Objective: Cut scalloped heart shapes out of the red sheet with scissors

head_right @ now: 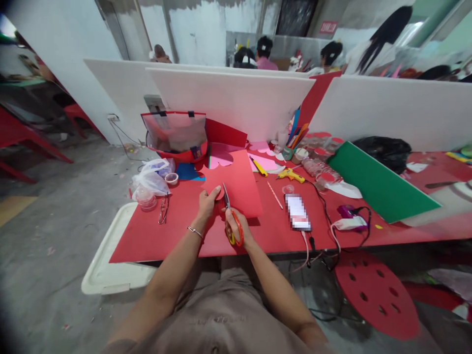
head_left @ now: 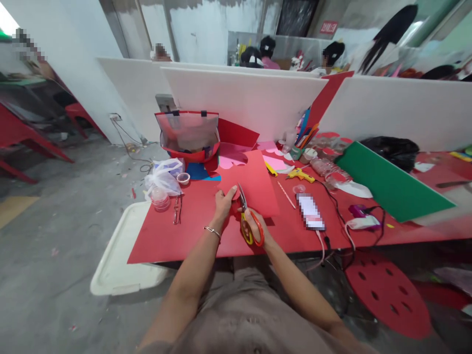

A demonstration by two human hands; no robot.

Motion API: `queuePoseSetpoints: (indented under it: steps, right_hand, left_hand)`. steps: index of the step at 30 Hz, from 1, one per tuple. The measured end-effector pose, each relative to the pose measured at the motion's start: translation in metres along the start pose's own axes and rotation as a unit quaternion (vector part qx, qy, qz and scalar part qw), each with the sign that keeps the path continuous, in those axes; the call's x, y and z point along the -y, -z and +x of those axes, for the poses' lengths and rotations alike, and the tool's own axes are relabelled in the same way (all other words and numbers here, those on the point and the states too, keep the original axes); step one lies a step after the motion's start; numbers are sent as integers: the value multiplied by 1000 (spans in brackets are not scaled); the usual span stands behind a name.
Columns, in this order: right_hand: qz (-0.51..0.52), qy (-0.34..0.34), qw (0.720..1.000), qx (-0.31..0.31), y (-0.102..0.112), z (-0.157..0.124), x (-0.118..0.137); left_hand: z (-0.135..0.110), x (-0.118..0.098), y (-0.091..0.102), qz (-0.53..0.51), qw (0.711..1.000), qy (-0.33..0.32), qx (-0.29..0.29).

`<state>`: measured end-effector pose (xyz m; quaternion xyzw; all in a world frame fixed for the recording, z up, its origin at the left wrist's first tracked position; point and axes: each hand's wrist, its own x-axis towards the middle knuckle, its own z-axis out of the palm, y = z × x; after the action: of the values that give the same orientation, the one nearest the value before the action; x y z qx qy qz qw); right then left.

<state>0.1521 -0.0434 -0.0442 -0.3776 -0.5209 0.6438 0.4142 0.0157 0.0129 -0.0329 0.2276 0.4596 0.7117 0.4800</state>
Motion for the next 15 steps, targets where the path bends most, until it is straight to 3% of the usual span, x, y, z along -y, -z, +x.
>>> queuePoseSetpoints:
  steps: [6,15]
  right_hand:
    - [-17,24,999,15,2,-4,0]
    - [43,-28,998,41,3,-3,2]
  left_hand:
    - [1,3,1,-20,1000,1,2]
    - [1,0,-2,-36,999,8,-8]
